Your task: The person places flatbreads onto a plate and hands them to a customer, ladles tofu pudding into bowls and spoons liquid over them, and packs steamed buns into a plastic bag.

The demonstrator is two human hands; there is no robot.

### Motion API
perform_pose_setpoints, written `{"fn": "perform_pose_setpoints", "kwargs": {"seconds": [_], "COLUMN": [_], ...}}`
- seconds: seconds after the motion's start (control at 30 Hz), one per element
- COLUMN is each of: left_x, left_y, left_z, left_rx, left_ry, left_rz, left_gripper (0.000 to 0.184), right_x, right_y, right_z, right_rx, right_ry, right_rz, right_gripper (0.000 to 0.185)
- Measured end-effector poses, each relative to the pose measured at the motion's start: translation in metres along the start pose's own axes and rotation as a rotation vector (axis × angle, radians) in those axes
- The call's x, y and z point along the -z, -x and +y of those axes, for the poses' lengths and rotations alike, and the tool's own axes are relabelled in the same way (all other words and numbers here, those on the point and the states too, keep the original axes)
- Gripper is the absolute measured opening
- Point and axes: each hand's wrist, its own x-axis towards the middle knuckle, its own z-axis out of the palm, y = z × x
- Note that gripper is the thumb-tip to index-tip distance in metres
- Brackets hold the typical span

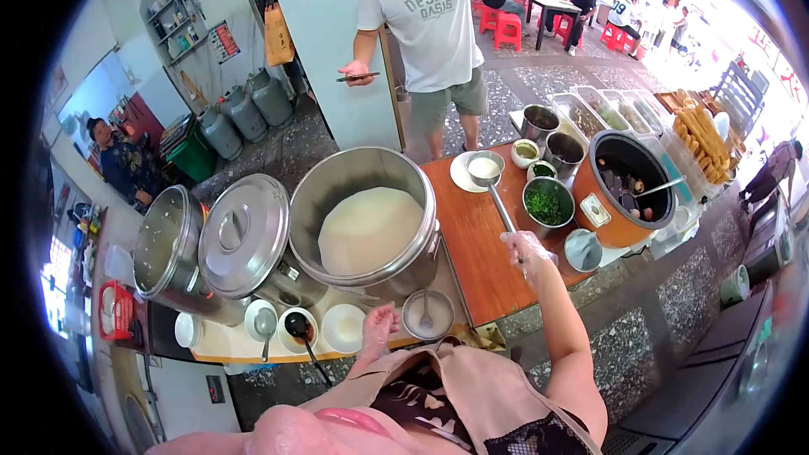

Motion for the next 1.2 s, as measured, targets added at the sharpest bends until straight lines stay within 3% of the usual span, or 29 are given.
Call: {"fn": "perform_pose_setpoints", "kwargs": {"seconds": [0.13, 0.23, 0.3, 0.37, 0.5, 0.6, 0.87, 0.97, 1.2], "left_x": [0.005, 0.009, 0.012, 0.01, 0.009, 0.007, 0.006, 0.005, 0.0], "left_y": [0.002, -0.002, -0.002, 0.003, 0.006, 0.006, 0.007, 0.0, 0.008], "left_z": [-0.003, -0.005, -0.01, -0.003, 0.0, 0.002, -0.008, -0.014, -0.01], "left_rx": [-0.02, -0.034, -0.058, -0.041, -0.174, -0.055, -0.03, -0.005, 0.044], "left_ry": [-0.008, -0.008, -0.018, -0.024, -0.119, -0.046, -0.047, -0.033, -0.024], "left_rz": [-0.009, -0.014, -0.035, -0.018, -0.04, 0.001, 0.008, -0.012, -0.03], "left_gripper": [0.018, 0.019, 0.018, 0.018, 0.015, 0.021, 0.021, 0.02, 0.021], "right_x": [0.002, 0.007, 0.01, 0.013, 0.0, 0.002, -0.004, -0.01, -0.044], "right_y": [-0.018, -0.027, -0.026, -0.03, 0.018, 0.038, 0.124, 0.143, 0.155], "right_z": [0.011, 0.012, 0.014, 0.017, -0.004, -0.02, -0.066, -0.074, -0.059], "right_rx": [-0.024, -0.048, 0.045, 0.096, 0.134, 0.136, 0.159, 0.151, 0.031], "right_ry": [-0.041, -0.061, 0.024, 0.016, 0.064, 0.01, -0.004, 0.141, 0.041], "right_rz": [0.014, -0.008, -0.057, -0.065, 0.001, -0.085, -0.23, -0.272, -0.421], "right_gripper": [0.005, 0.006, 0.016, 0.008, 0.018, 0.008, 0.029, 0.036, 0.031]}}
